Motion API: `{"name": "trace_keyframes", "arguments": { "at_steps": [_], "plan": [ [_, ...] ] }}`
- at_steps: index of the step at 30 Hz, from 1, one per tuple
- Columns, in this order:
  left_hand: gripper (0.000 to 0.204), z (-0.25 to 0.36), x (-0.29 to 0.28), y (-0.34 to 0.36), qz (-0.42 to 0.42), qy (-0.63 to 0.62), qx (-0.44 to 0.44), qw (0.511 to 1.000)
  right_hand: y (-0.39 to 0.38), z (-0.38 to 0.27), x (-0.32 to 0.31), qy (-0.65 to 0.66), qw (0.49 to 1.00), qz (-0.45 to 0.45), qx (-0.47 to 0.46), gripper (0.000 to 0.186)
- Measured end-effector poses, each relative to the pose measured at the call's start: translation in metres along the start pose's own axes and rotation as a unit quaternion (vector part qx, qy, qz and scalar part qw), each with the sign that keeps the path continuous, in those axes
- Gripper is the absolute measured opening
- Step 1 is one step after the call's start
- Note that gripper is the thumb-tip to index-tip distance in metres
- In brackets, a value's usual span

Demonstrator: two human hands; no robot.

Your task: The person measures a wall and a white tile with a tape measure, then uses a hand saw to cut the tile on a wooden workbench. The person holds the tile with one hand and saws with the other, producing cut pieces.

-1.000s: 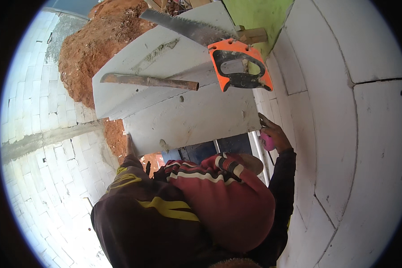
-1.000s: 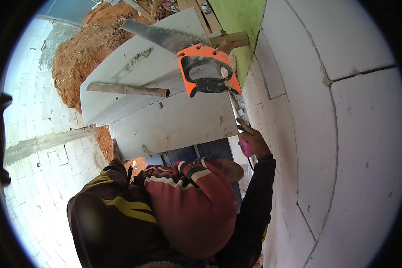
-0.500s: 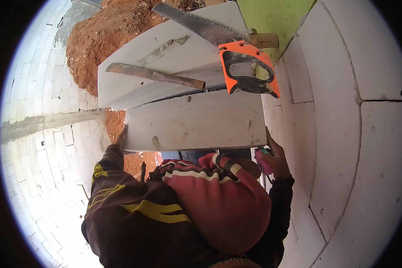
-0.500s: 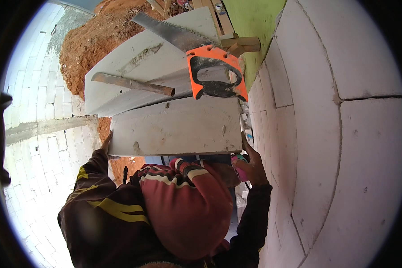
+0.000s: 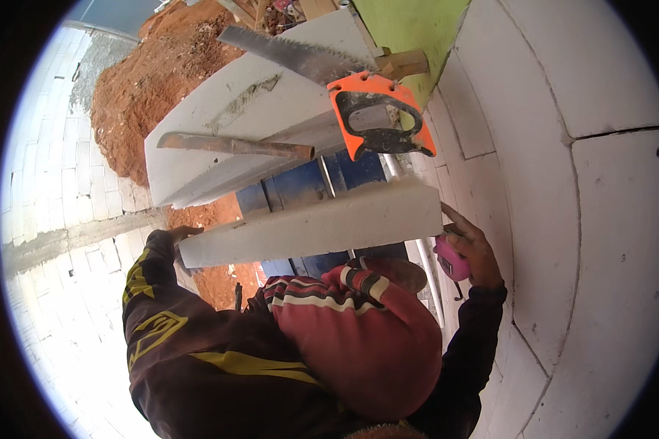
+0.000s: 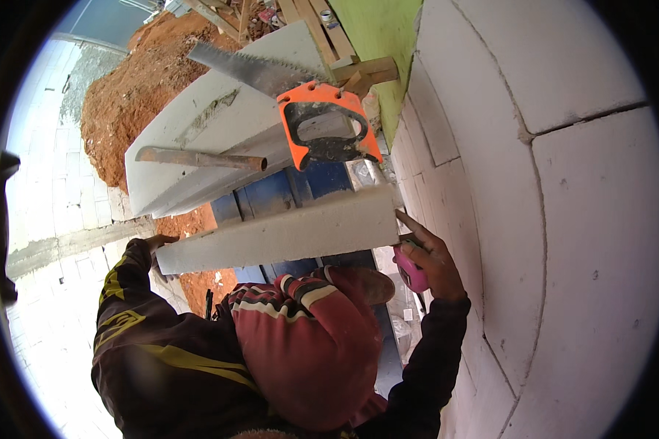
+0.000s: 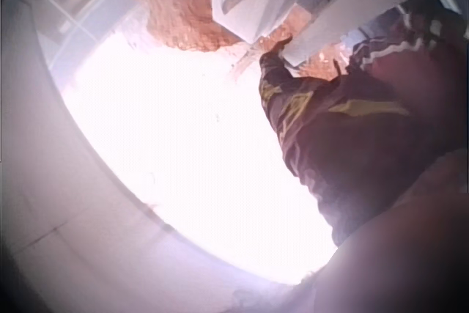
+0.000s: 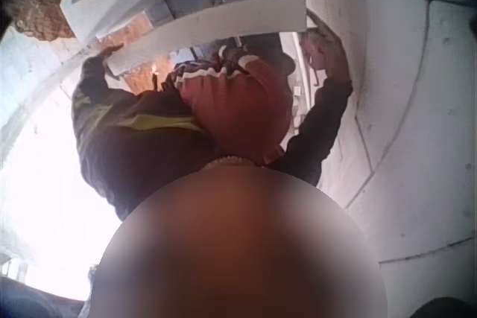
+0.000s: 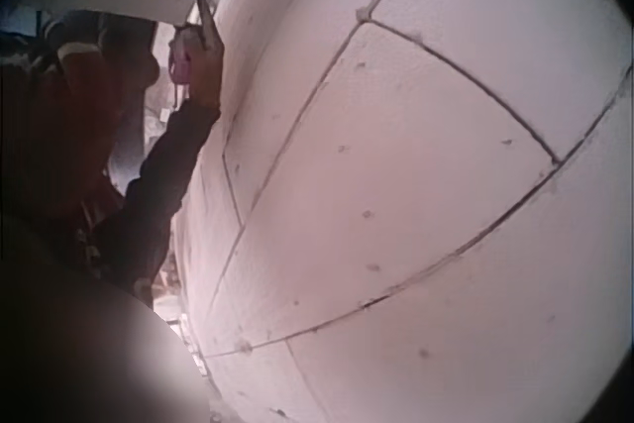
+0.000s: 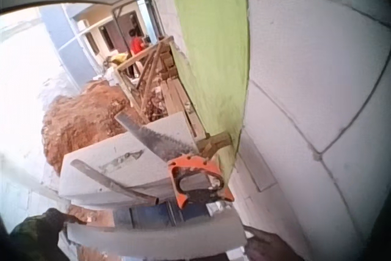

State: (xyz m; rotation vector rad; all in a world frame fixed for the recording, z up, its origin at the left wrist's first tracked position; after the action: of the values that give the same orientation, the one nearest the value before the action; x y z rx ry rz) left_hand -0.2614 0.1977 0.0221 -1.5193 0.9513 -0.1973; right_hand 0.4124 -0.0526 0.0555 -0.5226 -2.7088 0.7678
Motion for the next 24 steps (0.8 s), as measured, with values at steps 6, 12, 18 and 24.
{"name": "trace_keyframes", "arguments": {
  "at_steps": [6, 12, 18, 24],
  "plan": [
    [0.066, -0.008, 0.004, 0.02, 0.008, -0.03, 0.005, 1.0, 0.055, 0.061, -0.03, -0.062, 0.984, 0.077, 0.146, 0.082],
    [0.058, -0.015, 0.005, 0.032, -0.016, -0.072, 0.038, 0.997, 0.079, 0.074, -0.033, -0.3, 0.927, 0.009, 0.226, 0.097],
    [0.055, -0.041, 0.022, 0.032, -0.037, -0.124, 0.064, 0.989, 0.067, 0.089, -0.024, -0.142, 0.979, 0.031, 0.14, 0.097],
    [0.052, -0.044, 0.023, 0.031, -0.018, -0.145, 0.068, 0.987, 0.068, 0.103, -0.007, -0.006, 0.994, -0.09, 0.066, 0.08]
  ]
}}
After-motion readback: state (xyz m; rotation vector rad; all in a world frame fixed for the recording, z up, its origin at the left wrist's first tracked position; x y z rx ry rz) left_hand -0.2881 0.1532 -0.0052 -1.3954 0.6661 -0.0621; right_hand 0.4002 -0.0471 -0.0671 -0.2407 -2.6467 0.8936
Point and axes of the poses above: each hand's wrist, its own y-axis towards the middle knuckle, its own x-axis out of the palm, z = x × y, the point moved 10 cm from there along y, towards the middle knuckle, and after that the axes turned 8 degrees about z, right-handed, at the moved point
